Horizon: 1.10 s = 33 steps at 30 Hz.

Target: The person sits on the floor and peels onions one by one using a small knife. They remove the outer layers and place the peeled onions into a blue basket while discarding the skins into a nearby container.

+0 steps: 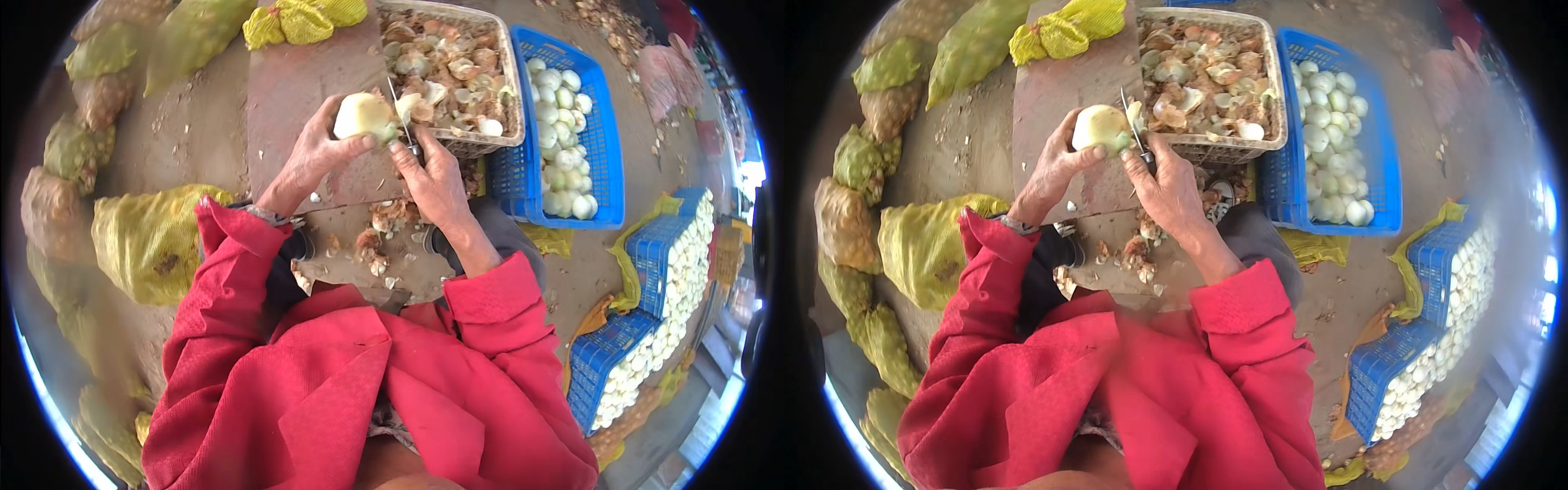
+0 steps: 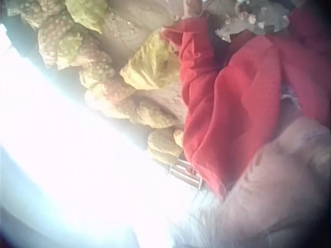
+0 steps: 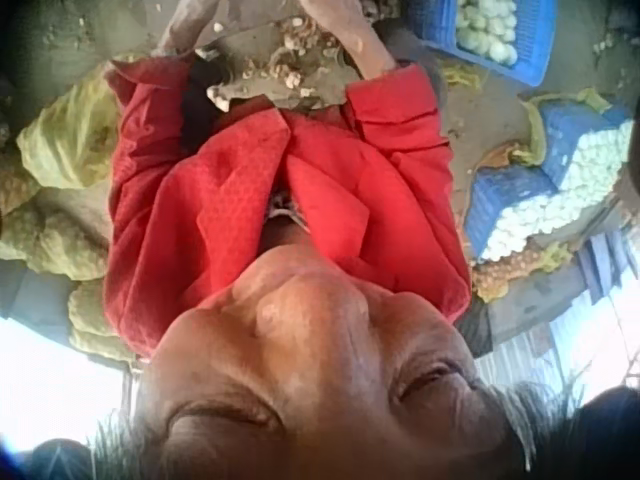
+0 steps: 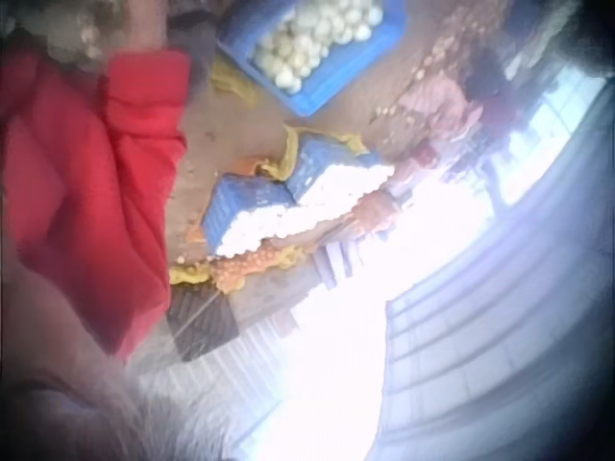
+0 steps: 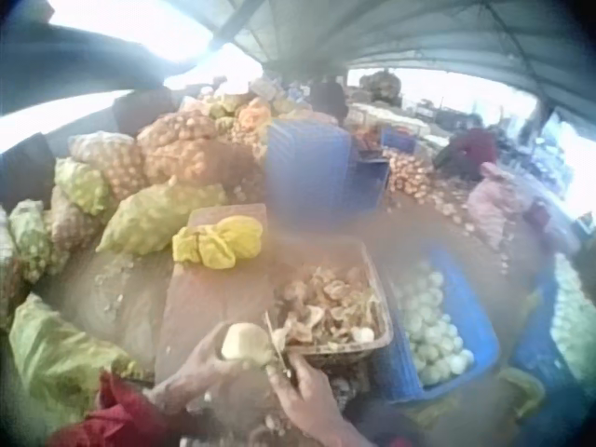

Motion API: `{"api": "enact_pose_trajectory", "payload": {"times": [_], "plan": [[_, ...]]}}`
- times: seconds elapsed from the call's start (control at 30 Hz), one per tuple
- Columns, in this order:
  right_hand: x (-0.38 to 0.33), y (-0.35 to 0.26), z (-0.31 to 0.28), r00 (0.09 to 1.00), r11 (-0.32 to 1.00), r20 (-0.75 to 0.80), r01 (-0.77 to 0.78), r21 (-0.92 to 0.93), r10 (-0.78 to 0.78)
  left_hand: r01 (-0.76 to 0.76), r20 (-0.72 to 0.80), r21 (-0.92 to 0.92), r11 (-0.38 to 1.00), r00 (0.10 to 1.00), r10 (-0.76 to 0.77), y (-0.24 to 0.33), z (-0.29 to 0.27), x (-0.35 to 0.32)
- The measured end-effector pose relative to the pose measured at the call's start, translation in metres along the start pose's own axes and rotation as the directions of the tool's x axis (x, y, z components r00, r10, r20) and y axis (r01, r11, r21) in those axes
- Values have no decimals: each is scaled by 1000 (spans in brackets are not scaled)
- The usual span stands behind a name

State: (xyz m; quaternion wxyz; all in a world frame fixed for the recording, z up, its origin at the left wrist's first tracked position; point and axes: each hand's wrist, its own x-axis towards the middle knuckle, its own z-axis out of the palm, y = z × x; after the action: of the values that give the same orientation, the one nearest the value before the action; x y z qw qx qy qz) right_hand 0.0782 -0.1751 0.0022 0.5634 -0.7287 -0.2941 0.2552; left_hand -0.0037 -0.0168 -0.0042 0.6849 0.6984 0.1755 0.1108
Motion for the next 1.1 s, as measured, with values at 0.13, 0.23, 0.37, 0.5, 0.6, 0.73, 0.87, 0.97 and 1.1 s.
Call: {"api": "enact_pose_trajectory", "payload": {"times": [0.13,0.23,0.37,0.5,0.6,0.73,0.87,0.97,1.1], "plan": [[-2,0,4,996,997,80,-38,-64,43,58,4,-85,995,998,-58,-6,-2,-5],[-4,6,3,998,998,55,-3,-64,7,17,18,-65,998,1000,-16,-1,2,-6],[-6,8,-11,979,989,179,-114,96,95,109,117,-143,984,989,-92,-1,-8,-4],[-14,-6,-11,922,909,369,-251,334,119,125,146,-224,967,985,-94,-11,-15,-4],[-16,-9,-6,916,946,388,-208,250,99,135,207,-234,963,974,-86,-14,-18,-4],[-14,-5,0,945,982,323,-106,157,50,199,197,-264,944,969,-149,-8,-15,-5],[-13,-7,0,953,991,296,-91,95,59,206,162,-215,955,971,-173,-8,-15,-4],[-16,-7,1,961,998,274,-49,34,38,185,88,-232,955,982,-168,-12,-10,-11],[-25,3,2,964,1000,267,3,-21,3,172,44,-408,897,985,-169,-16,-17,-3]]}}
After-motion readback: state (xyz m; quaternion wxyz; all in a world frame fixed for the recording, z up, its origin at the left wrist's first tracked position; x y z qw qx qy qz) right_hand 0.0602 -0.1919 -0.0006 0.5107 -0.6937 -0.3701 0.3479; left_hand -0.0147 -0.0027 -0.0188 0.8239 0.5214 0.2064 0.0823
